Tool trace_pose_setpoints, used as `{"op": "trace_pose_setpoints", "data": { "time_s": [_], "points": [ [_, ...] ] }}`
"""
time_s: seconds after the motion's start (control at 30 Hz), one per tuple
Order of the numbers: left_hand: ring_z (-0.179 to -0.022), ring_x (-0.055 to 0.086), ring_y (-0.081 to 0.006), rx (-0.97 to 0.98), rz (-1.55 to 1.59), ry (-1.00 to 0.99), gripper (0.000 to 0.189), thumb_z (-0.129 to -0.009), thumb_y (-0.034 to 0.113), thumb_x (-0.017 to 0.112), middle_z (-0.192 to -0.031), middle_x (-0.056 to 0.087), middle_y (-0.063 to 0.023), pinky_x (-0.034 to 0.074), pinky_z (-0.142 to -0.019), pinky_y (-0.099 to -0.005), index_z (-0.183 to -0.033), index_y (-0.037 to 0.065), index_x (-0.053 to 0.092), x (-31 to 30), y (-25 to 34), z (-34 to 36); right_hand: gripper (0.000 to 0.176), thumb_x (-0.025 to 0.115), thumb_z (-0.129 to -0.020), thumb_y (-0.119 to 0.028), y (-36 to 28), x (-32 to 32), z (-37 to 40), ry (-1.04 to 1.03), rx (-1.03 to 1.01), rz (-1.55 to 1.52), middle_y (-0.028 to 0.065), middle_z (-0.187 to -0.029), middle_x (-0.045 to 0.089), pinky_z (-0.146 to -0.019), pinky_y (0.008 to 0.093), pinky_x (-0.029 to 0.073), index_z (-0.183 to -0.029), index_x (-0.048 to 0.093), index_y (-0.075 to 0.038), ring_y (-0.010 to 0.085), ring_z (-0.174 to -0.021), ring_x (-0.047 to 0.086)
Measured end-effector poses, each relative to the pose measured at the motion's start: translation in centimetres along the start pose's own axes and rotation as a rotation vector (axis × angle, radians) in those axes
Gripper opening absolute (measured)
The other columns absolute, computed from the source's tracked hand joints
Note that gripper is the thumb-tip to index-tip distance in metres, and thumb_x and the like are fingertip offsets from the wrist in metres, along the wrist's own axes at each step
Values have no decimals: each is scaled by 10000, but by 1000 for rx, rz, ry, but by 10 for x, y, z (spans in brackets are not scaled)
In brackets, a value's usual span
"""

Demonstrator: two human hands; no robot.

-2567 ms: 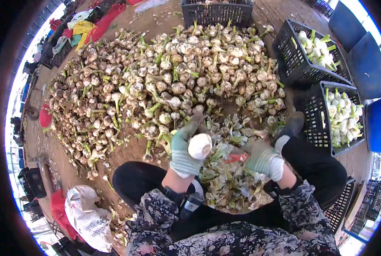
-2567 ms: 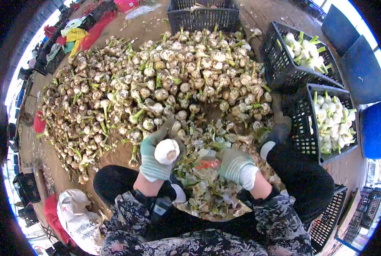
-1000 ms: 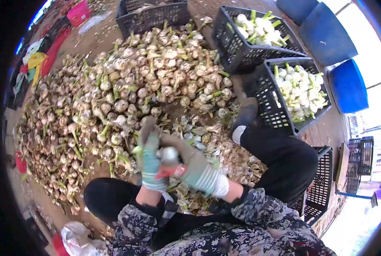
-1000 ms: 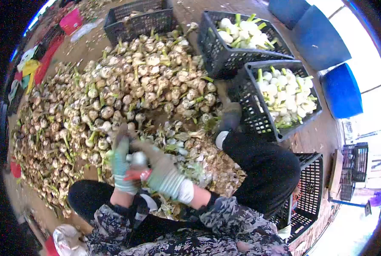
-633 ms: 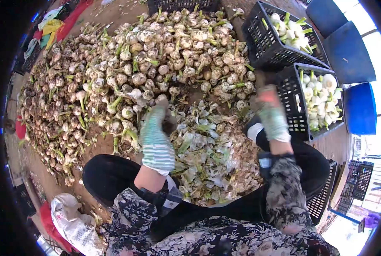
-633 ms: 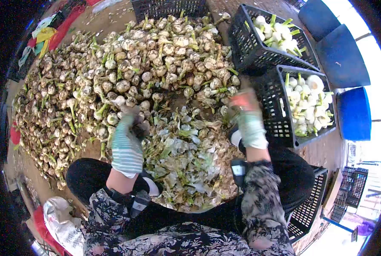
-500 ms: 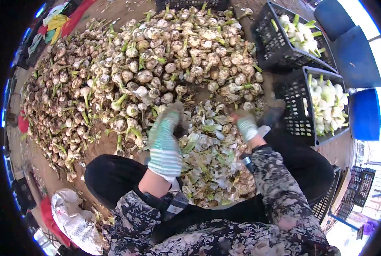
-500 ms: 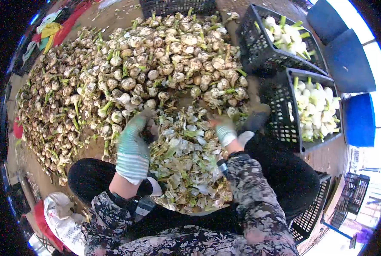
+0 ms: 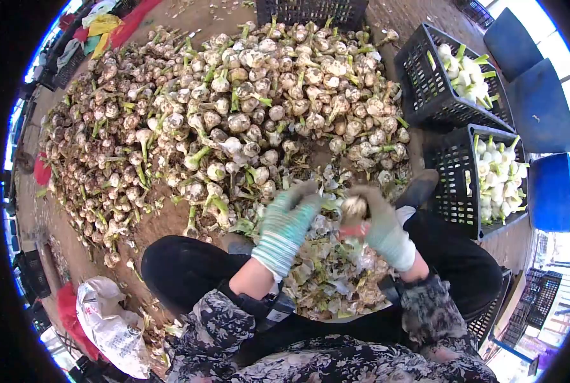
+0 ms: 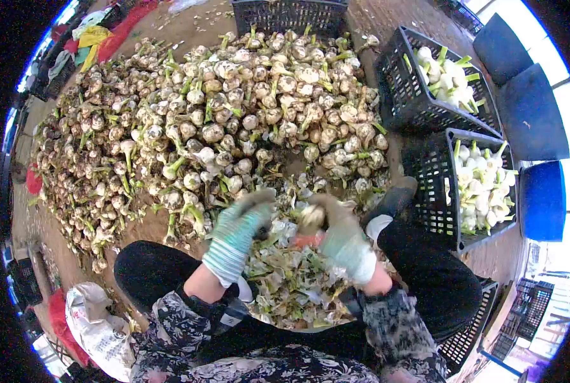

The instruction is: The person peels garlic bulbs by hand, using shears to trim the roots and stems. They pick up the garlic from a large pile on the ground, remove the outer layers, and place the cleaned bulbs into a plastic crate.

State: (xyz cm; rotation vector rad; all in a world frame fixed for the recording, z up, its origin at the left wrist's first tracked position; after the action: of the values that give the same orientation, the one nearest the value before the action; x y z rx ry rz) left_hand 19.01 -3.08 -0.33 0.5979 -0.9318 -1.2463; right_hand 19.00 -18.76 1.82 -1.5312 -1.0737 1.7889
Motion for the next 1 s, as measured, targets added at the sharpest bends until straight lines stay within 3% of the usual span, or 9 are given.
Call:
{"op": "trace_pose_setpoints", "data": {
  "time_s": [0.17,0.3,0.37,0.43,0.53,0.57,0.63,0.67,1.0],
  "points": [
    [-906,535,-124,-147,-274,-414,386,-815,155,584,-1046,569,-76,434,-804,-242,-1157,0,495,26,-15,26,678,734,-565,-192,-63,12,13,-200,-96,434,185,-922,563,-725,406,441,-1160,433,-67,367,-839,543],
    [-889,530,-112,59,-41,-263,381,-807,154,596,-1029,563,-70,445,-788,-239,-1137,-12,504,12,19,33,731,728,-619,-185,-81,-2,18,36,-303,424,144,-966,570,-714,404,456,-1242,367,-60,314,-880,567],
    [-904,532,-116,210,46,-137,440,-767,48,637,-1044,546,-65,463,-790,-243,-1163,-23,459,-1,28,28,678,705,-695,-219,-21,-16,25,273,105,-939,112,-1030,537,-720,372,481,-1248,355,-43,269,-928,564],
    [-950,521,-126,319,72,-119,471,-741,20,657,-1059,541,-61,444,-839,-250,-1166,-24,458,2,30,30,710,730,-631,-211,5,-9,34,216,250,-927,79,-1162,467,-821,315,462,-1231,393,-37,241,-962,533],
    [-1008,519,-163,546,-89,-169,548,-687,59,709,-1129,529,-94,417,-890,-280,-1172,-14,464,15,33,43,491,618,-794,-193,-41,12,44,76,-287,430,120,-1194,447,-841,322,450,-1198,392,-29,251,-1024,508],
    [-1008,519,-163,546,-88,-171,548,-687,59,709,-1129,529,-94,417,-890,-280,-1172,-14,464,16,34,45,491,618,-794,-193,-44,20,41,77,-287,432,120,-1194,447,-841,322,450,-1198,392,-29,251,-1024,508],
    [-1000,540,-169,760,-331,-115,558,-639,96,749,-1103,562,-103,432,-867,-292,-1129,-12,505,17,51,57,425,597,-808,-182,6,36,34,269,385,-1222,113,-1121,510,-837,302,444,-1164,431,-20,233,-993,531],
    [-1002,545,-175,784,-449,-97,548,-631,81,748,-1116,558,-107,435,-862,-291,-1119,-11,515,16,52,58,390,573,-819,-161,3,31,27,193,368,-940,118,-1074,543,-839,304,448,-1149,438,-3,228,-1000,538],
    [-993,547,-176,685,-228,-139,525,-643,76,736,-1088,560,-93,442,-845,-279,-1122,24,526,14,47,55,369,602,-780,-96,-4,25,25,238,273,-1163,132,-1058,543,-839,390,477,-1101,453,9,241,-965,556]
  ]
}}
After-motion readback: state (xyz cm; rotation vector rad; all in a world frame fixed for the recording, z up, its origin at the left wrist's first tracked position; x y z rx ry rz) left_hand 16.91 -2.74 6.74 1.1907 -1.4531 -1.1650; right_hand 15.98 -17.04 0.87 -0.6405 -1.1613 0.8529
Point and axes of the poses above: each hand's wrist, its own z-axis away from the middle knuckle, its own x-axis out of the palm, y = z × x, the point moved 8 cm from there along -z, towards the middle knuckle
